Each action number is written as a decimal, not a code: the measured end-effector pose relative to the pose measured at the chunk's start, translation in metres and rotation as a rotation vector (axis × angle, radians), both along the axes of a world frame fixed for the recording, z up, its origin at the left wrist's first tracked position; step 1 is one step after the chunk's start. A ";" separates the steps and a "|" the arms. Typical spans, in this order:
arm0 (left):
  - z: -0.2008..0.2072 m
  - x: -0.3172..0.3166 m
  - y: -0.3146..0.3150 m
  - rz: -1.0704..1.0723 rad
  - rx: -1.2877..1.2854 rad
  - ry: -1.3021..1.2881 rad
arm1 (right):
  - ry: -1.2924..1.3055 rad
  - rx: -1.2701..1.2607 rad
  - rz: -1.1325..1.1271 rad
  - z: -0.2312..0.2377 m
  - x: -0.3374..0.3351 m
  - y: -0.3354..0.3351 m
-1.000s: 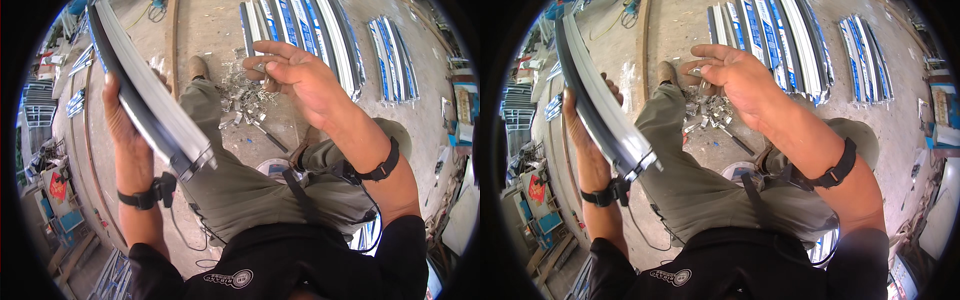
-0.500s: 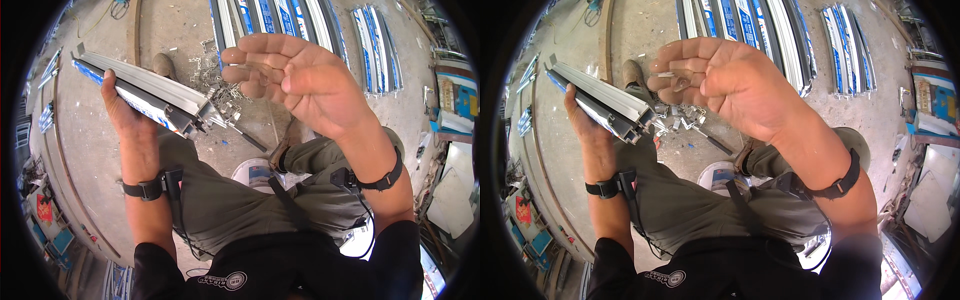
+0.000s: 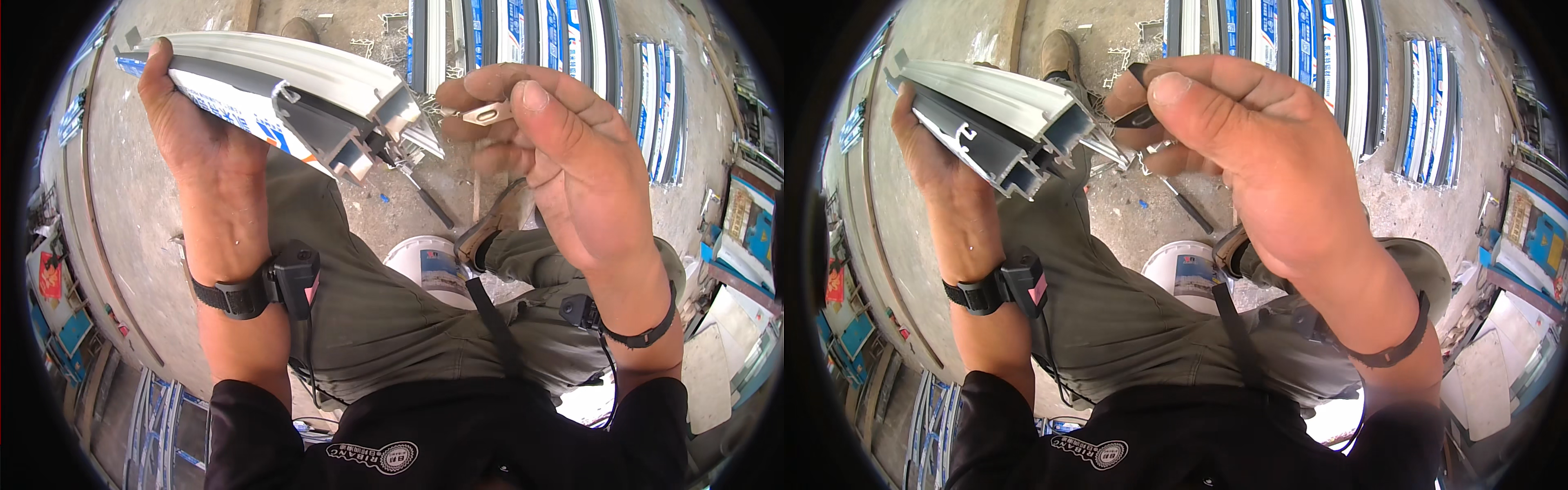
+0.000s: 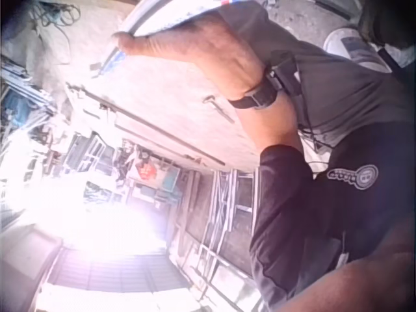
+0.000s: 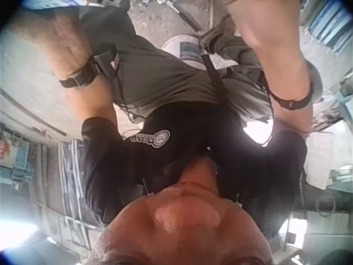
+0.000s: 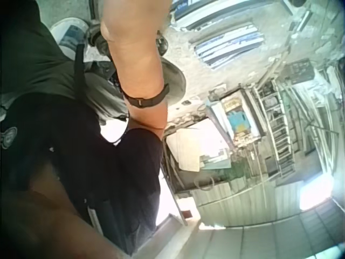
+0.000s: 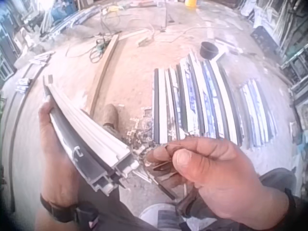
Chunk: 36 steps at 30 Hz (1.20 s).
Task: Assembling aluminum frame sections by inserting corner connector brackets into the profile channels.
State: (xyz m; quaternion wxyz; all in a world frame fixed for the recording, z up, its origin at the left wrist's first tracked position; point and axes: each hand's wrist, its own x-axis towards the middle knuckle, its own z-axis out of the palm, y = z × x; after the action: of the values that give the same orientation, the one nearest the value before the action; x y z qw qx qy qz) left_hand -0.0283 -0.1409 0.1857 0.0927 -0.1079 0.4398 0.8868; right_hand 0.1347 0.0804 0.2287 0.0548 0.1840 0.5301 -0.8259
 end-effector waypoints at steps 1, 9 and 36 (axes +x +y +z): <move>0.001 0.000 -0.001 0.000 -0.001 -0.001 | -0.001 -0.001 0.000 0.000 0.002 -0.004; -0.003 -0.004 -0.012 -0.009 0.013 0.044 | 0.052 0.357 -0.028 0.003 0.009 -0.016; 0.005 -0.006 -0.016 -0.118 -0.069 0.123 | 0.567 1.165 -0.177 -0.030 0.000 -0.029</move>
State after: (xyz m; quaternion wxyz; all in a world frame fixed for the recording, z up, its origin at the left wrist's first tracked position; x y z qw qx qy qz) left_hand -0.0344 -0.1571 0.1907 0.1139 -0.0302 0.4806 0.8690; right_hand 0.1346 0.0517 0.1989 -0.2641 0.0015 0.8675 -0.4215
